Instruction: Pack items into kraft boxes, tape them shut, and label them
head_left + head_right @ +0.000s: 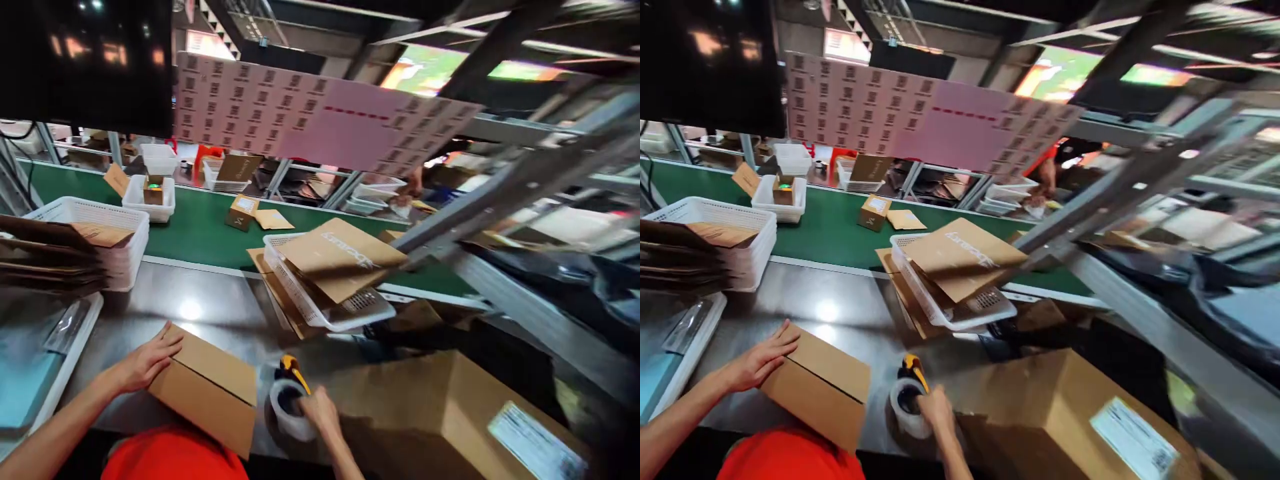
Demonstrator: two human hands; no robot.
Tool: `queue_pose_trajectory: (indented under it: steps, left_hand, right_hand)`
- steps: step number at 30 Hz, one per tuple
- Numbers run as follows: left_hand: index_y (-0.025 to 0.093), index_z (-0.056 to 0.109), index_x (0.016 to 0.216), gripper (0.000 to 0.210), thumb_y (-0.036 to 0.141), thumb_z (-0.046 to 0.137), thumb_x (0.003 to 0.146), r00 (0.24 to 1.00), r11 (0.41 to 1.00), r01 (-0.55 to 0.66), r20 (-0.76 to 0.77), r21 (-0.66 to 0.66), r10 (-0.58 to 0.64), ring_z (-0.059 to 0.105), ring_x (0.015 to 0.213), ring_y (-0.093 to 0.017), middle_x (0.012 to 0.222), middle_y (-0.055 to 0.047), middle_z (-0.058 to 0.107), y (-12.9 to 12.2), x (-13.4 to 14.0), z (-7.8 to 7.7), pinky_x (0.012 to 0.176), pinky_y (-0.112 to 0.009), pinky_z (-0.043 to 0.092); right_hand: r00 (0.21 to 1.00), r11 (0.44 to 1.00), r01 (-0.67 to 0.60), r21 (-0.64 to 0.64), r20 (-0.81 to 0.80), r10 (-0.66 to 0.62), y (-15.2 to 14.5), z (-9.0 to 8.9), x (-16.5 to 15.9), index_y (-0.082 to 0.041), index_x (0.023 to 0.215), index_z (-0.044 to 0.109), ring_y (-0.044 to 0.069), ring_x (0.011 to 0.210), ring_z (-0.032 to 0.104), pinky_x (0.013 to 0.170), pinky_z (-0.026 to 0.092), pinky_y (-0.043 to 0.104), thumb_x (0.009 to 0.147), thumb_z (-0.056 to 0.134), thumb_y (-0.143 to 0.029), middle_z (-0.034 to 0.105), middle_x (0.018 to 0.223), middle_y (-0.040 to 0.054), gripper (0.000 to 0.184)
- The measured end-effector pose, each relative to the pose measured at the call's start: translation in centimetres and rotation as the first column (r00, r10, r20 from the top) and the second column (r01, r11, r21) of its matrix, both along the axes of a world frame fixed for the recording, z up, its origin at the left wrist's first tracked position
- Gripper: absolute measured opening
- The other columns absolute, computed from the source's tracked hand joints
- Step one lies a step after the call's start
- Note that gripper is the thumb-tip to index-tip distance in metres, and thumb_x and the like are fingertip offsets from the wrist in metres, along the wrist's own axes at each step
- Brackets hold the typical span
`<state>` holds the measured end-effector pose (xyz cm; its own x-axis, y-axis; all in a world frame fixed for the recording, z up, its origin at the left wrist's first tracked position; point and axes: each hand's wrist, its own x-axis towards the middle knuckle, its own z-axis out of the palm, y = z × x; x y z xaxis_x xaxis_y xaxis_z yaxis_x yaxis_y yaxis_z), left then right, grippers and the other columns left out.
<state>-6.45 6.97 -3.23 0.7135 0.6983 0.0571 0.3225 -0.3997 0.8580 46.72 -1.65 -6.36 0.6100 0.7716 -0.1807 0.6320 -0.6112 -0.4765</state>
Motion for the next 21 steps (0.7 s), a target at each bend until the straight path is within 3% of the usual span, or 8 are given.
queue_pose_trajectory:
  steps: [4, 6, 7, 10, 12, 14, 18, 21]
  left_hand:
    - [0.023, 0.058, 0.154, 0.05, 0.035, 0.037, 0.11, 0.996, 0.995, -0.068, 0.047, -0.069, 0.072, 0.009, 0.162, -0.026, 0.164, -0.004, 0.038, -0.6, 0.4, 0.9, 0.132, -0.049, 0.015]
    - [0.023, 0.06, 0.152, 0.049, 0.034, 0.039, 0.109, 0.994, 0.992, -0.085, 0.062, -0.094, 0.091, 0.01, 0.162, -0.026, 0.163, -0.004, 0.038, -0.8, 0.5, 0.9, 0.132, -0.049, 0.016]
    - [0.022, 0.061, 0.151, 0.049, 0.033, 0.039, 0.108, 0.993, 0.991, -0.084, 0.075, -0.105, 0.092, 0.01, 0.162, -0.027, 0.163, -0.004, 0.038, -0.8, 0.5, 0.8, 0.132, -0.05, 0.015]
    - [0.02, 0.062, 0.15, 0.049, 0.035, 0.041, 0.108, 0.99, 0.986, -0.077, 0.106, -0.149, 0.093, 0.015, 0.161, -0.027, 0.164, -0.006, 0.035, -0.7, 0.5, 0.4, 0.132, -0.051, 0.013]
    - [0.021, 0.065, 0.147, 0.047, 0.036, 0.044, 0.107, 0.981, 0.974, -0.079, 0.158, -0.212, 0.114, 0.017, 0.161, -0.026, 0.164, -0.006, 0.035, -0.5, 0.5, -0.1, 0.132, -0.052, 0.012]
    - [0.026, 0.069, 0.141, 0.043, 0.036, 0.048, 0.106, 0.961, 0.957, -0.083, 0.232, -0.277, 0.151, 0.019, 0.161, -0.026, 0.163, -0.004, 0.039, -0.4, 0.4, -0.4, 0.131, -0.053, 0.012]
    - [0.023, 0.073, 0.136, 0.042, 0.031, 0.047, 0.104, 0.96, 0.959, -0.1, 0.228, -0.265, 0.163, 0.018, 0.161, -0.028, 0.161, -0.006, 0.042, -1.0, 0.8, -0.2, 0.131, -0.054, 0.016]
    - [0.019, 0.078, 0.127, 0.043, 0.024, 0.045, 0.1, 0.931, 0.938, -0.329, 0.13, -0.109, 0.342, 0.027, 0.159, -0.034, 0.158, -0.01, 0.047, -2.7, 2.2, 0.8, 0.13, -0.058, 0.018]
  right_hand:
    - [0.99, 0.99, -0.14, -0.019, -0.004, 0.139, 0.3, 7.6, -2.8, -0.025, 0.098, 0.058, 0.04, 0.09, 0.066, 0.085, 0.051, 0.054, 0.049, 0.059, -0.051, 0.068, 0.095, 0.0128, 0.055]
    - [0.929, 0.911, -0.338, 0.237, -0.071, 0.363, 0.3, 12.6, -6.3, -0.02, 0.136, 0.056, 0.036, 0.109, 0.066, 0.097, 0.052, 0.05, 0.067, 0.069, -0.051, 0.064, 0.126, 0.0148, 0.077]
    - [0.869, 0.823, -0.458, 0.336, -0.026, 0.494, 0.4, 15.0, -8.4, -0.025, 0.156, 0.046, 0.033, 0.116, 0.065, 0.102, 0.051, 0.046, 0.085, 0.069, -0.048, 0.059, 0.137, 0.0127, 0.079]
    - [0.463, 0.331, -0.861, 0.387, 0.325, 0.825, 0.8, 19.5, -15.1, -0.039, 0.162, 0.046, 0.028, 0.129, 0.058, 0.1, 0.055, 0.038, 0.103, 0.057, -0.021, 0.046, 0.151, 0.0101, 0.063]
    - [0.261, 0.126, -0.93, 0.346, 0.378, 0.888, 1.3, 19.7, -18.7, -0.041, 0.165, 0.041, 0.029, 0.126, 0.06, 0.09, 0.06, 0.037, 0.098, 0.05, -0.01, 0.045, 0.151, 0.0113, 0.074]
    - [0.158, 0.043, -0.957, 0.288, 0.391, 0.907, 1.6, 18.1, -20.8, -0.042, 0.166, 0.039, 0.03, 0.117, 0.064, 0.083, 0.062, 0.04, 0.094, 0.047, -0.006, 0.05, 0.147, 0.0121, 0.082]
    - [0.125, 0.037, -0.978, 0.207, 0.429, 0.895, 1.4, 15.0, -21.2, -0.04, 0.167, 0.035, 0.03, 0.115, 0.062, 0.081, 0.061, 0.042, 0.091, 0.044, -0.006, 0.046, 0.148, 0.0145, 0.084]
    - [0.133, 0.044, -0.978, 0.204, 0.45, 0.883, 1.0, 14.7, -20.4, -0.036, 0.164, 0.041, 0.028, 0.122, 0.059, 0.086, 0.058, 0.038, 0.093, 0.045, -0.006, 0.042, 0.151, 0.0139, 0.077]
